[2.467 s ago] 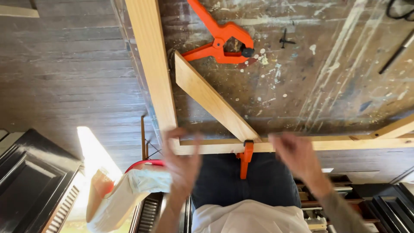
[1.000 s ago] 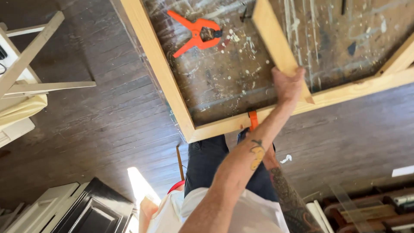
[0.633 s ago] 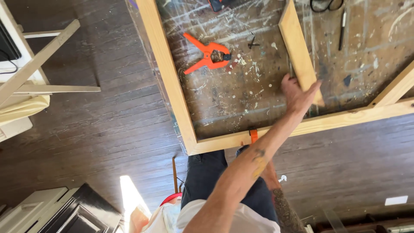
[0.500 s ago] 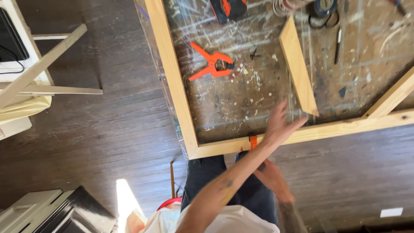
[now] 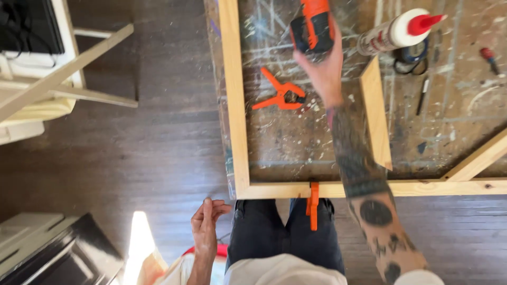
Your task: Assembling a wooden frame by gluing, clamping, and drilling components together
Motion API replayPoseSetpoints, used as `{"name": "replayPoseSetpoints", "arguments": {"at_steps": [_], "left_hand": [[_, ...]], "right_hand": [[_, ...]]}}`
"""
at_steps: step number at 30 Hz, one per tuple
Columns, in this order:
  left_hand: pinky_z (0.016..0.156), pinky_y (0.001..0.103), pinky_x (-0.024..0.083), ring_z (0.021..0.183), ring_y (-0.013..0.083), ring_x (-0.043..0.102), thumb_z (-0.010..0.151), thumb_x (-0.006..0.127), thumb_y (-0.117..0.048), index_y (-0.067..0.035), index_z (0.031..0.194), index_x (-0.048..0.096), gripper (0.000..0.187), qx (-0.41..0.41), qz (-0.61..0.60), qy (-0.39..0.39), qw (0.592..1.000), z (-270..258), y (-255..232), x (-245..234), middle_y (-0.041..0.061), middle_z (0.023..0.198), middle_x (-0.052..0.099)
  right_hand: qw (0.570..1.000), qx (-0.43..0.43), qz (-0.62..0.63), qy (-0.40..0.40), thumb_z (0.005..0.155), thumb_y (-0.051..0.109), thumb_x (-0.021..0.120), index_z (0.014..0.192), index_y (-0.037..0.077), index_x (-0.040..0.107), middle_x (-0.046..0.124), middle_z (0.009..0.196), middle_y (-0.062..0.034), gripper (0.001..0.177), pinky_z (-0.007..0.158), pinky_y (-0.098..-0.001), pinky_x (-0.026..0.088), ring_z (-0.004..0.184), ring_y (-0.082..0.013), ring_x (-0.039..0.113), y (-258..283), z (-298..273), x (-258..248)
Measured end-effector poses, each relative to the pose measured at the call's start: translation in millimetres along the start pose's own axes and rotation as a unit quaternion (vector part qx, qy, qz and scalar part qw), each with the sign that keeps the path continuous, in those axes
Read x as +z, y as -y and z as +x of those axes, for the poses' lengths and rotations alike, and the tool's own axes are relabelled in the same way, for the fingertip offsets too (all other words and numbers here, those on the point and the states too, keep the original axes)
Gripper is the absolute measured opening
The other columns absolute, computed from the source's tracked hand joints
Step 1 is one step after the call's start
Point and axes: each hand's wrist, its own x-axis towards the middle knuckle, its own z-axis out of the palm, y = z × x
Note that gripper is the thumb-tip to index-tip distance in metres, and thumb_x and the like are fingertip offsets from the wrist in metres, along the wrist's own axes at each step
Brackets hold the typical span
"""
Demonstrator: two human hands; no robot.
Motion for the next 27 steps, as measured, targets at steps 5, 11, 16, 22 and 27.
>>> {"name": "replayPoseSetpoints", "arguments": {"at_steps": [5, 11, 16, 22, 27], "left_hand": [[0.087, 0.037, 0.060, 0.084, 0.0281, 0.075, 0.095, 0.068, -0.020, 0.005, 0.108, 0.076, 0.029, -0.078, 0.006, -0.089, 0.993, -33.2, 22.2, -20.7, 0.021, 0.088, 0.078], [0.085, 0.031, 0.062, 0.084, 0.0233, 0.078, 0.095, 0.067, -0.018, 0.001, 0.110, 0.076, 0.026, -0.033, -0.002, 0.033, 0.999, -29.4, -4.8, 32.6, 0.020, 0.093, 0.082], [0.102, 0.043, 0.054, 0.110, 0.0253, 0.070, 0.100, 0.065, -0.011, 0.001, 0.127, 0.069, 0.030, 0.060, -0.062, 0.194, 0.977, -31.2, -63.4, 98.7, 0.022, 0.113, 0.075], [0.106, 0.040, 0.052, 0.125, 0.0199, 0.062, 0.098, 0.074, -0.023, -0.008, 0.140, 0.063, 0.046, 0.023, -0.060, 0.375, 0.925, -53.1, -43.1, 151.2, 0.013, 0.129, 0.070], [0.107, 0.036, 0.050, 0.109, 0.0141, 0.065, 0.087, 0.083, -0.025, -0.009, 0.106, 0.075, 0.026, -0.043, -0.078, 0.421, 0.903, -71.9, -43.9, 172.5, 0.009, 0.115, 0.073]], "right_hand": [[0.988, 0.027, 0.143, -0.050, 0.086, 0.006, 0.092, 0.130, 0.004, 0.053, 0.079, 0.120, -0.0102, 0.059, 0.108, -0.0350, 0.055, 0.110, -0.0177, 0.077, -86.6, 52.5, 22.0], [0.994, 0.007, 0.039, 0.102, 0.098, 0.027, 0.074, 0.139, 0.010, 0.052, 0.064, 0.132, -0.0102, 0.050, 0.109, -0.0473, 0.057, 0.117, -0.0258, 0.067, 99.4, -88.7, -42.6], [0.863, 0.470, 0.179, -0.042, 0.091, 0.041, 0.072, 0.143, 0.006, 0.054, 0.059, 0.142, -0.0207, 0.065, 0.112, -0.0548, 0.046, 0.124, -0.0345, 0.063, 87.5, -210.6, -37.7], [0.968, 0.064, -0.060, 0.235, 0.104, 0.034, 0.044, 0.130, 0.004, 0.064, 0.066, 0.128, -0.0223, 0.045, 0.114, -0.0540, 0.039, 0.124, -0.0434, 0.060, 84.6, -316.3, -81.5], [0.962, 0.150, -0.019, 0.225, 0.107, 0.019, 0.036, 0.139, -0.011, 0.055, 0.056, 0.134, -0.0379, 0.048, 0.111, -0.0603, 0.037, 0.128, -0.0557, 0.048, 117.4, -319.0, -91.1]]}}
